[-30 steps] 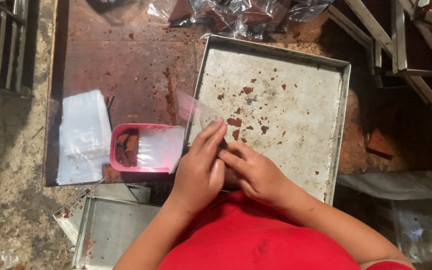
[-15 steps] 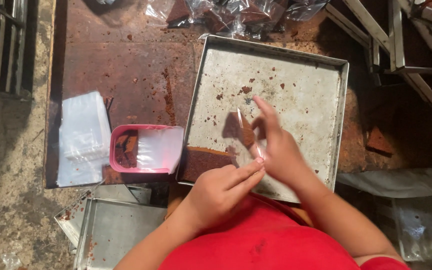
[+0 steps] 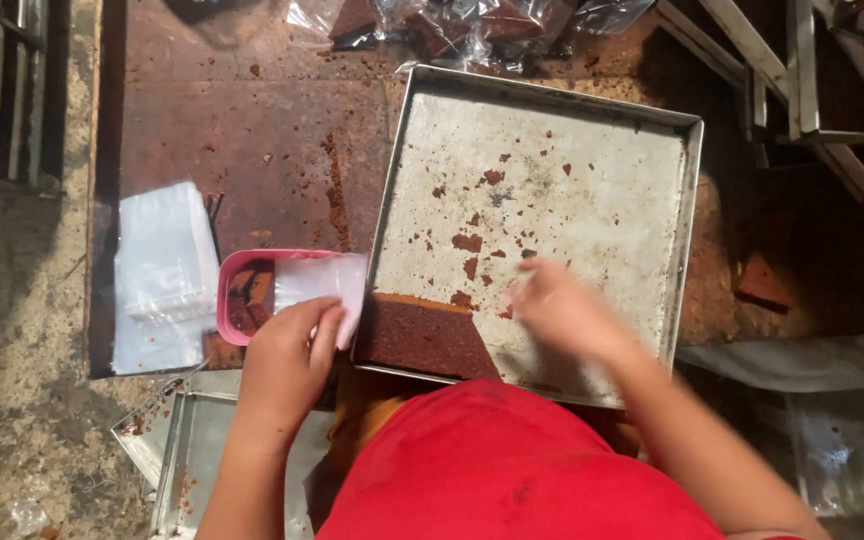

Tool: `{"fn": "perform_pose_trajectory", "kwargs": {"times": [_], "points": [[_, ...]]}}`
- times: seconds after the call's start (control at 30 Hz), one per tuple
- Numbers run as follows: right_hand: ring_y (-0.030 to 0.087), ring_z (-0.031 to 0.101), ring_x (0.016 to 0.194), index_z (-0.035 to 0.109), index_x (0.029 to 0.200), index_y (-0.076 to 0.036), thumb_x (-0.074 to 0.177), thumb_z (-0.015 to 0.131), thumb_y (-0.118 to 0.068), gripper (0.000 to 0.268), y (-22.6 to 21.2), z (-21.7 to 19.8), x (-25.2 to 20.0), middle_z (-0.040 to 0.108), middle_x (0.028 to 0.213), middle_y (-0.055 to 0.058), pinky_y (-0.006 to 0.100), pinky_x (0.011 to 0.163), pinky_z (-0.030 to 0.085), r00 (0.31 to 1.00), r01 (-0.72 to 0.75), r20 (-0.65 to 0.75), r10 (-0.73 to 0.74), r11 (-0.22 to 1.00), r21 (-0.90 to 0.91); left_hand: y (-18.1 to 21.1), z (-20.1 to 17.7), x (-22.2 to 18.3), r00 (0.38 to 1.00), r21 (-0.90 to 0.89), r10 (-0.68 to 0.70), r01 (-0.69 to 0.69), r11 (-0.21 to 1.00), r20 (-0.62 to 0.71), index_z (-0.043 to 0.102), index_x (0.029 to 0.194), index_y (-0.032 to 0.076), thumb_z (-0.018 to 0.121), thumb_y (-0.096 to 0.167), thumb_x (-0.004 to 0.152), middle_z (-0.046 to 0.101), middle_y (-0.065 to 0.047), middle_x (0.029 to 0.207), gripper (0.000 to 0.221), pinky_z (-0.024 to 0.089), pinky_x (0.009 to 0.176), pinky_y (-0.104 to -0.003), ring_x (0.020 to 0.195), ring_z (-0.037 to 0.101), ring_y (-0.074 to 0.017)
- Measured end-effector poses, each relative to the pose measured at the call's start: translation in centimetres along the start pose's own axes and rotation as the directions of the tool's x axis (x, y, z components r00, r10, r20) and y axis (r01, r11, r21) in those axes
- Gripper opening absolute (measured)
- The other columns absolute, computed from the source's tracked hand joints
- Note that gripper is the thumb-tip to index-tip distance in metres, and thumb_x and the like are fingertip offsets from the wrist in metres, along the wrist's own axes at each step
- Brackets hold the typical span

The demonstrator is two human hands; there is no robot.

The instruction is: The person places individual brownie pieces into small plastic bags, then places them into a larger container.

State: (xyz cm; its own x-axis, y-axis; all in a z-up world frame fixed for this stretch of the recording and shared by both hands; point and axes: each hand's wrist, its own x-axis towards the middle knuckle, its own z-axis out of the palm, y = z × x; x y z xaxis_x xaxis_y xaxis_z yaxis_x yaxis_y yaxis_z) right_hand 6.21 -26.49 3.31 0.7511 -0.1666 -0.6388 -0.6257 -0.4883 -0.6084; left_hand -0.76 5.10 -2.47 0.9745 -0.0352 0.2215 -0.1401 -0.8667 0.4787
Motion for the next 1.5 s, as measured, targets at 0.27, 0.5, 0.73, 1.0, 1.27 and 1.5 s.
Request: {"fn": "perform_pose_trajectory", "kwargs": {"times": [0.27,0.5,0.73,1.0,1.27,1.5], "points": [[0.046,0.060,0.127,0.039,0.154,-0.014,0.075,0.084,-0.038,0.093,5.0,6.1,2.6,0.065,0.132,0.025,0.055,0.105,0.051,0.822,0.429,0.544,-0.171,0.814,-0.392,0.8,0.7,0.0,0.944,-0.265,-0.327,0.302,0.916,-0.054,0.073,0.094,0.017,0.081,0.020,0.087,0.078,-0.002,0.079,0.011,0.060,0.057,-0.031,0.070,0.074,-0.0218],[0.035,0.074,0.105,0.077,0.120,-0.014,0.088,0.071,-0.004,0.034,-0.6,1.4,-1.8,0.075,0.109,0.014,0.041,0.087,0.062,0.584,0.809,0.112,-0.804,0.588,-0.003,5.3,0.7,2.0,0.993,-0.383,-0.011,-0.035,0.923,-0.116,0.077,0.117,0.004,0.061,-0.009,0.082,0.076,-0.018,0.118,0.040,0.060,0.088,-0.043,0.106,0.073,-0.0369],[0.048,0.063,0.115,0.057,0.140,-0.008,0.085,0.049,0.000,0.056,-0.1,5.5,-2.0,0.058,0.137,0.026,0.058,0.093,0.055,0.469,0.882,0.292,-0.833,0.458,-0.111,9.5,2.4,2.7,0.927,-0.245,0.282,-0.341,0.908,-0.247,0.063,0.131,0.000,0.061,-0.002,0.083,0.067,-0.021,0.125,0.049,0.057,0.095,-0.048,0.114,0.066,-0.0414],[0.029,0.078,0.069,0.074,0.104,-0.011,0.110,0.025,-0.014,0.050,-5.0,-0.6,-1.8,0.076,0.074,0.015,0.041,0.078,0.064,0.877,0.461,0.209,-0.433,0.881,-0.110,4.0,2.4,0.7,0.947,-0.343,0.321,-0.303,0.889,-0.005,0.068,0.127,0.014,0.066,0.008,0.092,0.070,-0.013,0.123,0.036,0.056,0.097,-0.041,0.114,0.068,-0.0325],[0.042,0.067,0.118,0.060,0.135,-0.017,0.087,0.071,-0.040,0.054,-1.8,9.1,4.1,0.071,0.120,0.019,0.055,0.102,0.052,0.761,0.596,0.417,-0.497,0.790,-0.146,0.0,1.3,-1.3,0.978,0.024,-0.125,0.123,0.992,0.170,0.063,0.100,0.019,0.070,0.022,0.094,0.073,-0.006,0.079,0.010,0.059,0.077,-0.041,0.083,0.074,-0.0295],[0.038,0.071,0.106,0.075,0.102,-0.013,0.075,0.066,-0.076,0.069,-0.6,16.9,5.7,0.078,0.097,0.011,0.053,0.097,0.045,0.651,0.744,0.628,-0.427,0.525,-0.414,-0.7,1.9,-2.3,0.994,-0.033,-0.108,0.109,0.994,0.033,0.071,0.095,0.024,0.069,0.036,0.097,0.073,0.001,0.075,0.013,0.059,0.074,-0.033,0.081,0.074,-0.0215]]}}
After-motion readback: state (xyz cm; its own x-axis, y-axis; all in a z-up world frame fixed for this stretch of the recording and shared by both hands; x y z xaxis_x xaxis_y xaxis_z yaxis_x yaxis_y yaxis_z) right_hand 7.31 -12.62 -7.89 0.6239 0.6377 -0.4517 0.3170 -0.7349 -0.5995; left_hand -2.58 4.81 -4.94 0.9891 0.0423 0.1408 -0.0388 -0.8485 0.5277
